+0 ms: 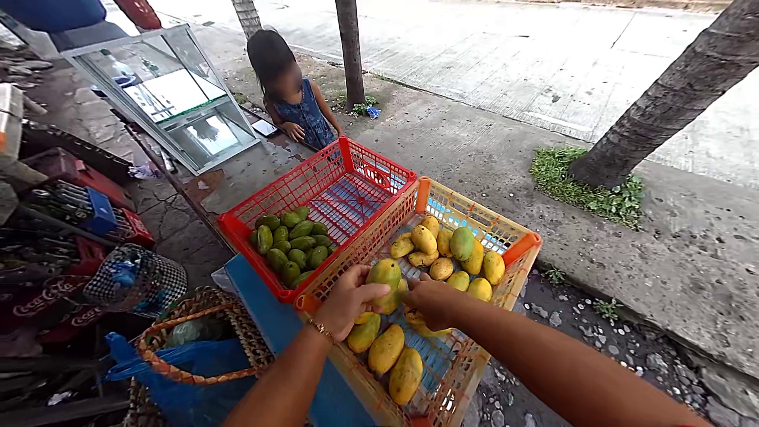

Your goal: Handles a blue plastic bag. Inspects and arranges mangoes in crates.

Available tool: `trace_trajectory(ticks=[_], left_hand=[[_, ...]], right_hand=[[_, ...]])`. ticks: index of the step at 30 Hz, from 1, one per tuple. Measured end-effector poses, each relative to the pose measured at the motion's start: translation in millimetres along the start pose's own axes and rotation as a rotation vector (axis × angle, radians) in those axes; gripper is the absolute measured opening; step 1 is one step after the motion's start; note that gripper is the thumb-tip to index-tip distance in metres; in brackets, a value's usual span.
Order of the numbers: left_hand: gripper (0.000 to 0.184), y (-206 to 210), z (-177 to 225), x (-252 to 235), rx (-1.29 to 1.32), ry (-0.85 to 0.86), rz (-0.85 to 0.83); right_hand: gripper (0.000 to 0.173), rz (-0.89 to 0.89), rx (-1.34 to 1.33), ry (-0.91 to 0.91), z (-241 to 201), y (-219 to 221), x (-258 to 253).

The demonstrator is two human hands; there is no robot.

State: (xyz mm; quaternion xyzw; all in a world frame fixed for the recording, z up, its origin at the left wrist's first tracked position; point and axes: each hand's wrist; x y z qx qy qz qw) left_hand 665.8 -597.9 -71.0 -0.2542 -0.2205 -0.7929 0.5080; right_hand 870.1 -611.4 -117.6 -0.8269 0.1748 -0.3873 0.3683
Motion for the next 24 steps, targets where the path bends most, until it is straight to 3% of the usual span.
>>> trace_trajectory(ticks=[5,8,11,17,24], left_hand=[[0.053,-18,-25,14,0.185,0.092,0.023],[0.057,-29,-33,18,0.225,0.108,0.017],[0.063,-33,-39,22,0.242,0.146,0.021],[0.068,-34,-65,14,0.387,0.279,0.124],[0.062,-34,-68,12,0.45,0.297,0.121]], right_hand=[[0.069,0.125,0.013,0.048,-8,22,-18],[0.073,-0.037,0.038,0.056,-18,14,-7],[0.063,-0.213,0.086,0.104,-36,1,-5],[0.062,0.033,0.046,0.174,-23,32,-30],[0.054,0.143,0.106,0.013,-10,41,-31]])
Point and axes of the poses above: each hand's wrist, its own x-axis away from the middle knuckle, its own y-axis out of the palm, z = x × y, and after that the axes turned 11 degrees about -y, right-handed
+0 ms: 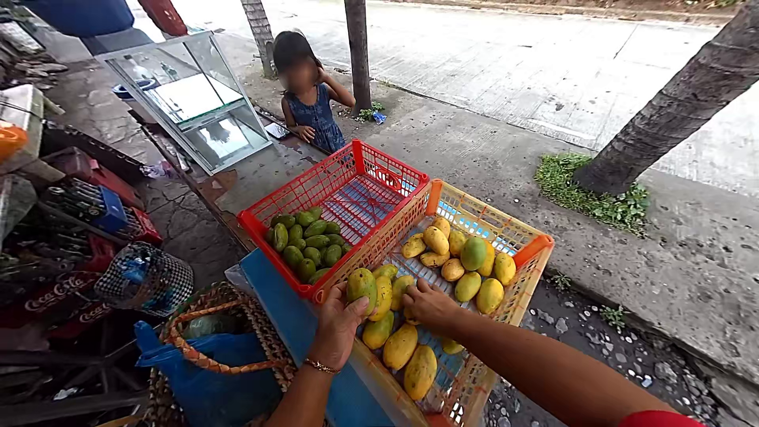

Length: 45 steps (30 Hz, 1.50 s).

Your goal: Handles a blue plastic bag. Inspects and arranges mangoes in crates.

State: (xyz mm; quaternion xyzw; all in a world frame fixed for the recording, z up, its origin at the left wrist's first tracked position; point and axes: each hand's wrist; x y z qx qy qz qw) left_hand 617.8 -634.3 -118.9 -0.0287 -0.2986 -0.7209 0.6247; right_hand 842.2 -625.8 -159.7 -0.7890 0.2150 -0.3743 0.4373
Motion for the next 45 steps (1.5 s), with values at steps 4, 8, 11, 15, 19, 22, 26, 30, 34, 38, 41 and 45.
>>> trace_trajectory(ticks=[4,8,11,15,19,22,26,30,34,38,41,45], left_hand=[[0.069,-1,-3,-3,-0.128,0.021,-0.014],[0.066,-1,-2,-3,-0.292,0.012,-0.07],[0.061,1,3,-2,-0.365,-0.022,-0.12],[0.07,13,11,-5,-0.614,-0.086,-0.045],[0.08,34,10,-11,-1.107,-0.164,0.009],[0.076,58,15,-8,-1.429,-0.197,-0.056],[0.072,70,16,-12,-1.643,-0.179,-0.134],[0.073,59,27,-11,-1.454,-0.147,0.02],[0.071,34,35,-11,-1.328,-0.051,0.096],[0.07,34,35,-9,-1.428,-0.018,-0.092],[0.069,48,22,-9,-1.521,-0.038,-0.255],[0.071,63,5,-19,-1.63,0.007,-0.449]], right_hand=[[0.055,-0.002,-0.02,-0.012,5,2,-2],[0.072,0.122,-0.225,0.007,20,-14,13],[0.061,0.2,-0.303,0.005,29,-29,40],[0.062,-0.033,-0.273,0.051,33,-25,63],[0.073,-0.115,-0.215,0.151,27,-10,59],[0.062,-0.157,-0.196,0.169,24,-13,58],[0.069,-0.139,-0.186,0.105,25,-10,57],[0.075,-0.162,-0.171,0.133,22,-5,47],[0.072,-0.221,-0.134,0.187,22,-6,46],[0.066,-0.228,-0.136,0.143,26,-12,49],[0.067,-0.187,-0.214,0.17,31,-25,57],[0.064,0.017,-0.393,0.238,38,-49,81]])
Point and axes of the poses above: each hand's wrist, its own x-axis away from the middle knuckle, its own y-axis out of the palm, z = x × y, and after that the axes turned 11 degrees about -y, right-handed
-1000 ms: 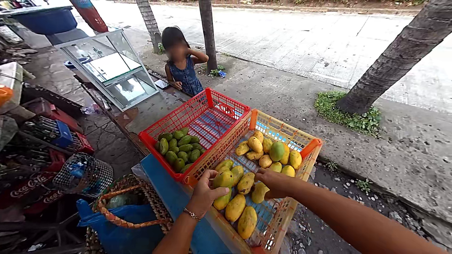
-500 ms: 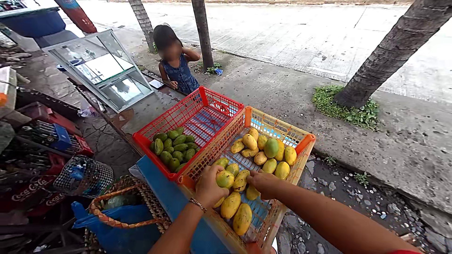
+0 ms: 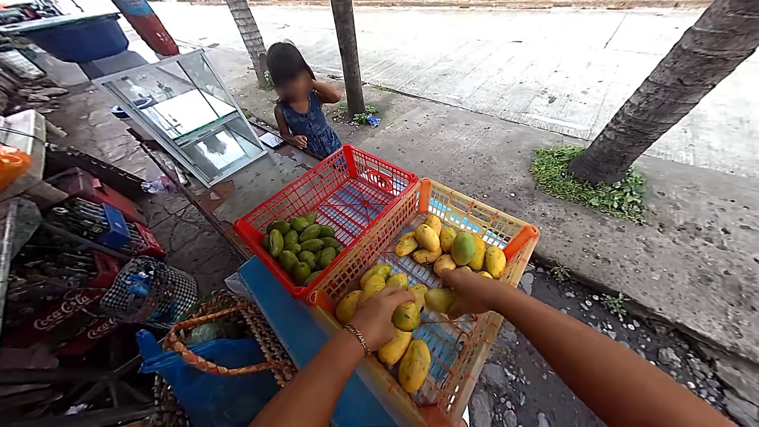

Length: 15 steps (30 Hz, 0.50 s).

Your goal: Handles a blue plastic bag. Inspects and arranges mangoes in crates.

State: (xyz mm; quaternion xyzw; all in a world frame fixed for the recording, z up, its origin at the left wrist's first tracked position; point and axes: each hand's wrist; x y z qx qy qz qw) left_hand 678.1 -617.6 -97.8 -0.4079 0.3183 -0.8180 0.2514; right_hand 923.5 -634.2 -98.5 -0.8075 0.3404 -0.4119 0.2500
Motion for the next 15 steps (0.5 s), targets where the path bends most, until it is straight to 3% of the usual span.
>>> trace_trajectory(ticks=[4,7,9,12,15], left_hand=[[0.07,1,5,-17,-0.302,0.075,-0.133],[0.055,-6,11,-20,-0.434,0.022,-0.266],[0.052,-9,8,-20,-0.338,0.005,-0.244],[0.049,-7,3,-22,-0.208,-0.076,-0.137],[0.07,10,8,-23,-0.275,-0.179,-0.071]], right_hand=[[0.064,0.201,-0.135,0.039,7,-1,12],[0.083,0.254,-0.183,0.024,12,8,16],[0.087,0.239,-0.214,0.023,12,14,16],[0.079,0.194,-0.277,0.045,8,19,12],[0.082,0.06,-0.302,0.164,-4,27,3]])
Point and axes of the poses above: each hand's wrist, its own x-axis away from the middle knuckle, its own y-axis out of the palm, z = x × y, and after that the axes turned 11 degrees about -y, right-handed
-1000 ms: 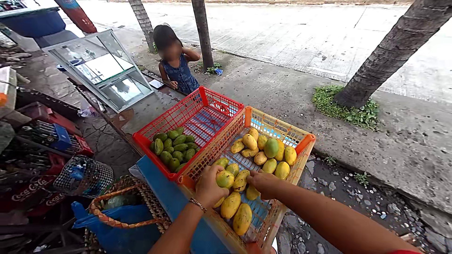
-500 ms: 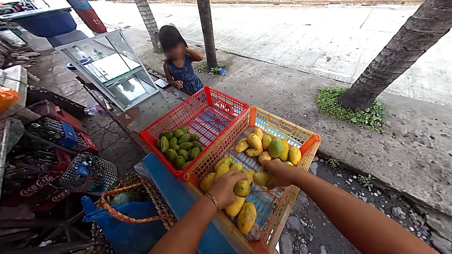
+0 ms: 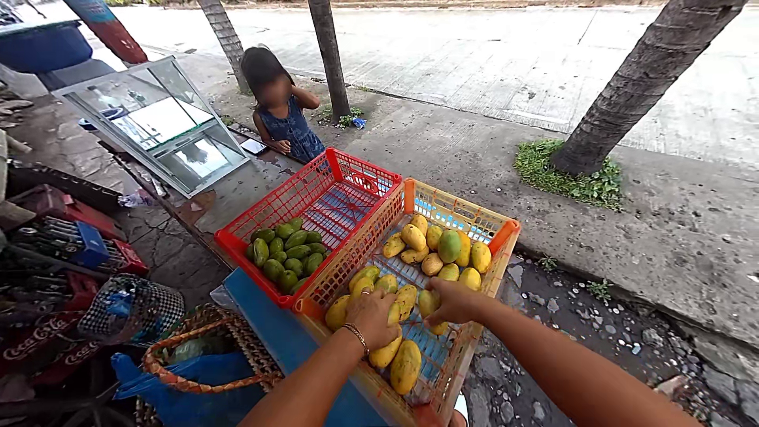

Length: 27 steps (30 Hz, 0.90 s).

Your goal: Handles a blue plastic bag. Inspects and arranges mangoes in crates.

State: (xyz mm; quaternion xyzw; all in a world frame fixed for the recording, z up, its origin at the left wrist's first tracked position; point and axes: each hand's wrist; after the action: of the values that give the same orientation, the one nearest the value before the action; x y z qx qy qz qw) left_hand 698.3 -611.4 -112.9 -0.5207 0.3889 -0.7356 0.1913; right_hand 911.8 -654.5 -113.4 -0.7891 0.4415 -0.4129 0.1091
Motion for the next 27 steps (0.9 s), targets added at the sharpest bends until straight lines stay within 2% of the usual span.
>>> trace_trajectory(ticks=[3,7,10,14,16,20,21,24,26,27], left_hand=[[0.069,5,8,2,-0.055,-0.056,0.01],[0.066,2,11,3,-0.059,-0.119,-0.04],[0.066,6,10,4,-0.065,-0.1,-0.033],[0.066,6,9,7,-0.067,-0.101,-0.019],[0.064,7,8,9,-0.063,-0.121,-0.012],[0.078,1,18,17,0.0,-0.117,0.014],[0.073,0,22,18,0.021,-0.083,0.036],[0.043,5,31,17,0.033,0.092,0.099],[0.038,14,38,16,-0.002,0.213,0.067],[0.036,18,42,16,-0.025,0.248,0.023]], right_hand=[[0.074,-0.044,0.049,0.14,-11,15,-13],[0.06,-0.108,-0.059,0.273,-15,25,-28],[0.061,-0.094,-0.057,0.294,-21,35,-32],[0.082,-0.026,0.027,0.364,-30,41,-33],[0.084,-0.011,0.036,0.38,-31,41,-32],[0.073,-0.083,0.051,0.293,-28,45,-30],[0.073,-0.117,0.091,0.281,-29,45,-31],[0.07,-0.192,0.211,0.197,-29,28,-28],[0.067,-0.11,0.253,0.076,-21,3,-23],[0.06,-0.055,0.302,0.011,-13,-11,-24]])
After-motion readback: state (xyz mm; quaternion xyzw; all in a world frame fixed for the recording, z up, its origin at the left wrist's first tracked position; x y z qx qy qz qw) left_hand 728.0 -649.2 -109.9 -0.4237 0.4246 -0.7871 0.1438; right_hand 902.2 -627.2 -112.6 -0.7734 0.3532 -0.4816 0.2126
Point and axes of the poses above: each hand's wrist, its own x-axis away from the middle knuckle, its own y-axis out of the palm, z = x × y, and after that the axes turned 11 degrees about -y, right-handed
